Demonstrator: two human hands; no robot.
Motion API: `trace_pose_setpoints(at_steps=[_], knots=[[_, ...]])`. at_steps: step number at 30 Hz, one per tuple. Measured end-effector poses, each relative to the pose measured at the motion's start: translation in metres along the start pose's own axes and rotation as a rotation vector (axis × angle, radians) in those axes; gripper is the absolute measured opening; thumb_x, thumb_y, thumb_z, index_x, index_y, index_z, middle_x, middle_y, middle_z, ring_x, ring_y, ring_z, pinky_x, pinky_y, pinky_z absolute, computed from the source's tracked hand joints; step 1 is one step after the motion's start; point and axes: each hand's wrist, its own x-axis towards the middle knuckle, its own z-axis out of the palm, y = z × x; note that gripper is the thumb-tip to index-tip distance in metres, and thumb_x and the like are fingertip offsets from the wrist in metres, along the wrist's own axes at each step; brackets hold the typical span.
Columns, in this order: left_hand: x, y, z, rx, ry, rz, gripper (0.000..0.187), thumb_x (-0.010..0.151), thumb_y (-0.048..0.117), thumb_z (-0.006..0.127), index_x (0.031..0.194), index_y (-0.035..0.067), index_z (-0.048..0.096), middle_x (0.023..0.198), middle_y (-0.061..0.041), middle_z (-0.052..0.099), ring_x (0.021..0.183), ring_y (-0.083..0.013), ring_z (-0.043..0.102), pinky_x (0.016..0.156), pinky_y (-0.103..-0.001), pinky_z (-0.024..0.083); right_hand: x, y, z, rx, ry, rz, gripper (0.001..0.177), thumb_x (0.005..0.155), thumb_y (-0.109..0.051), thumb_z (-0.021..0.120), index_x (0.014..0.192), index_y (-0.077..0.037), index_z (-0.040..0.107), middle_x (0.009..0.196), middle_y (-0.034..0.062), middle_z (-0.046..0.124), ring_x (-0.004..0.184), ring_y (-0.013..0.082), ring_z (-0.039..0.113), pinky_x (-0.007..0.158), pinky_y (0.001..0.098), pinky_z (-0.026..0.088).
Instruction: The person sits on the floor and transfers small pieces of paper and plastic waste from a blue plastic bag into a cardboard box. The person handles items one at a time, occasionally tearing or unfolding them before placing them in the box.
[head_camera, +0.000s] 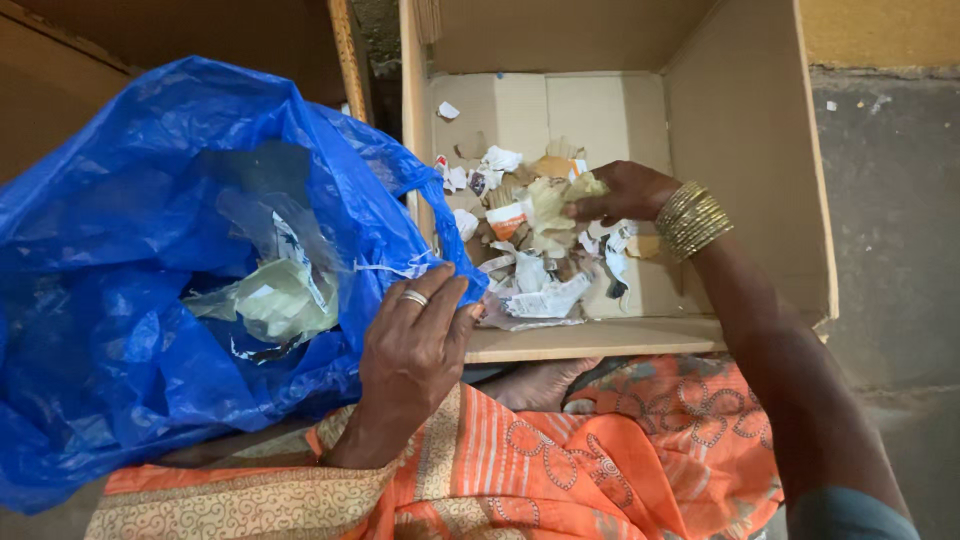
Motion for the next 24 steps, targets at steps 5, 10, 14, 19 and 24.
trace_pose_setpoints(at_steps=[5,10,14,19,24], knots=[[0.001,0.0,-0.001,0.005,0.002,0.017,0.031,0.085,0.004,0.076,0.114,-0.005,0.069,0.118,-0.02,0.068,0.106,-0.0365,0.067,0.094,-0.044,0.055,-0.008,-0.009,0.001,0.159,-0.014,-0.064,0.067,0.085,-0.049,0.075,0.12,0.008,0.067,0.11,0.0167,0.075,0.099,0.0225,0.077,0.089,0.0332,0.064],[0.0,0.0,-0.001,0.001,0.01,0.007,0.033,0.084,0.004,0.077,0.114,-0.004,0.069,0.117,-0.02,0.069,0.106,-0.036,0.067,0.094,-0.044,0.054,-0.009,-0.008,0.004,0.44,-0.122,-0.194,0.061,0.083,-0.038,0.075,0.128,0.002,0.063,0.114,0.0129,0.075,0.103,0.0204,0.075,0.087,0.0314,0.065],[-0.001,-0.001,-0.001,-0.017,0.011,0.015,0.033,0.085,0.004,0.076,0.115,-0.005,0.068,0.117,-0.021,0.068,0.107,-0.0361,0.066,0.095,-0.044,0.054,-0.008,-0.01,0.006,0.402,-0.073,-0.193,0.06,0.086,-0.038,0.073,0.133,-0.002,0.062,0.114,0.0092,0.075,0.107,0.0171,0.071,0.089,0.032,0.059],[-0.002,-0.003,0.002,-0.002,0.023,0.038,0.031,0.088,0.005,0.076,0.116,-0.005,0.068,0.117,-0.02,0.068,0.109,-0.0352,0.067,0.096,-0.044,0.054,-0.006,-0.01,0.006,0.105,0.032,-0.155,0.06,0.09,-0.042,0.07,0.139,-0.008,0.064,0.099,0.0149,0.077,0.093,0.0218,0.069,0.09,0.0357,0.054],[-0.002,-0.003,0.002,-0.002,0.021,0.043,0.033,0.087,0.006,0.077,0.117,-0.004,0.067,0.117,-0.02,0.068,0.109,-0.0352,0.066,0.096,-0.044,0.054,-0.006,-0.014,0.009,0.316,0.079,-0.148,0.053,0.089,-0.041,0.072,0.121,0.001,0.069,0.1,0.0103,0.076,0.088,0.0163,0.07,0.078,0.0364,0.06]])
